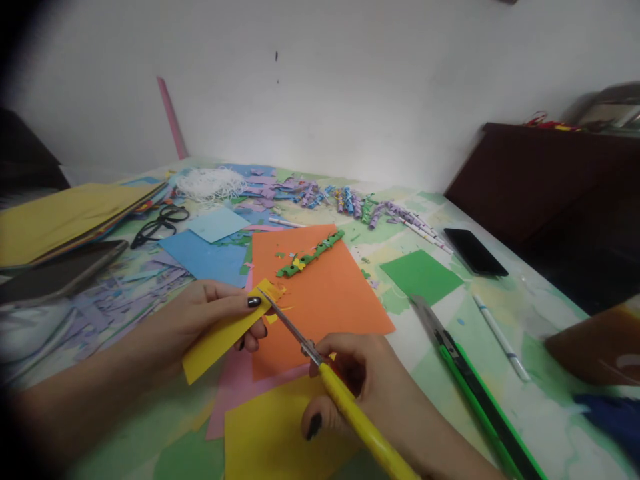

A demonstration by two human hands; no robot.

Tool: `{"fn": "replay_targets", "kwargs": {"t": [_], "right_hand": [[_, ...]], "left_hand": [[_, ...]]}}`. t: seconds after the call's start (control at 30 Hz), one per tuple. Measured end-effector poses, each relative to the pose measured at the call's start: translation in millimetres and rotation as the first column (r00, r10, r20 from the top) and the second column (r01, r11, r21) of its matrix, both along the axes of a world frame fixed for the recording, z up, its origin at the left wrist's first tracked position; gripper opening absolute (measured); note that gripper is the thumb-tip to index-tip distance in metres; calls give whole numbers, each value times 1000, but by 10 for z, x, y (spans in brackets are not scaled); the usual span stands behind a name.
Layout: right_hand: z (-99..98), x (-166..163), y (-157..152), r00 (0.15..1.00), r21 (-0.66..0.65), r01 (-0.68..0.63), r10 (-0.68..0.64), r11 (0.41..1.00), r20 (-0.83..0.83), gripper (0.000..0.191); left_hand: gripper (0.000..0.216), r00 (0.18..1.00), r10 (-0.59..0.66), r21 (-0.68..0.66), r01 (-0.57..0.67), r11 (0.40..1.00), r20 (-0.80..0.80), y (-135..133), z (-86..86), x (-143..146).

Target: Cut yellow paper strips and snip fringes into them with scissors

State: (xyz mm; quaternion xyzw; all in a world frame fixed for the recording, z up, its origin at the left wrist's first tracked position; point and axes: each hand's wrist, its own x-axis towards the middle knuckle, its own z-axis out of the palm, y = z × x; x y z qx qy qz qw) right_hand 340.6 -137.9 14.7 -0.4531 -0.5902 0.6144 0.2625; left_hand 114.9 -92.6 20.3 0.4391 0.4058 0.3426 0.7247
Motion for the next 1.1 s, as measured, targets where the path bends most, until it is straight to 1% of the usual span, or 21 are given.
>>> {"fn": "replay_targets", "kwargs": {"t": [0.13,0.3,0.47,0.6,0.83,1.1], "right_hand": [[-20,10,0,1000,-8,7,-7,1000,-4,45],[-36,-1,11,999,-61,1,-4,998,-45,42],[-36,2,4,998,-74,5,-10,997,-67,44],[-40,9,-6,999,-54,24,-26,998,-33,43],[-20,4,6,1000,-24,18,-18,1000,15,42],[27,0,7,995,58,32,-38,998,97,41]], "left_hand": [[23,1000,7,-11,-7,1000,-1,10,2,6],[21,1000,-1,-9,1,1000,3,20,-5,12],[22,1000,-13,-5,13,1000,3,31,-10,5],[22,1000,-14,1,14,1000,-1,24,-4,2],[22,1000,1,-11,-1,1000,-15,6,26,16],[22,1000,-7,-9,7,1000,-8,13,18,6]]}}
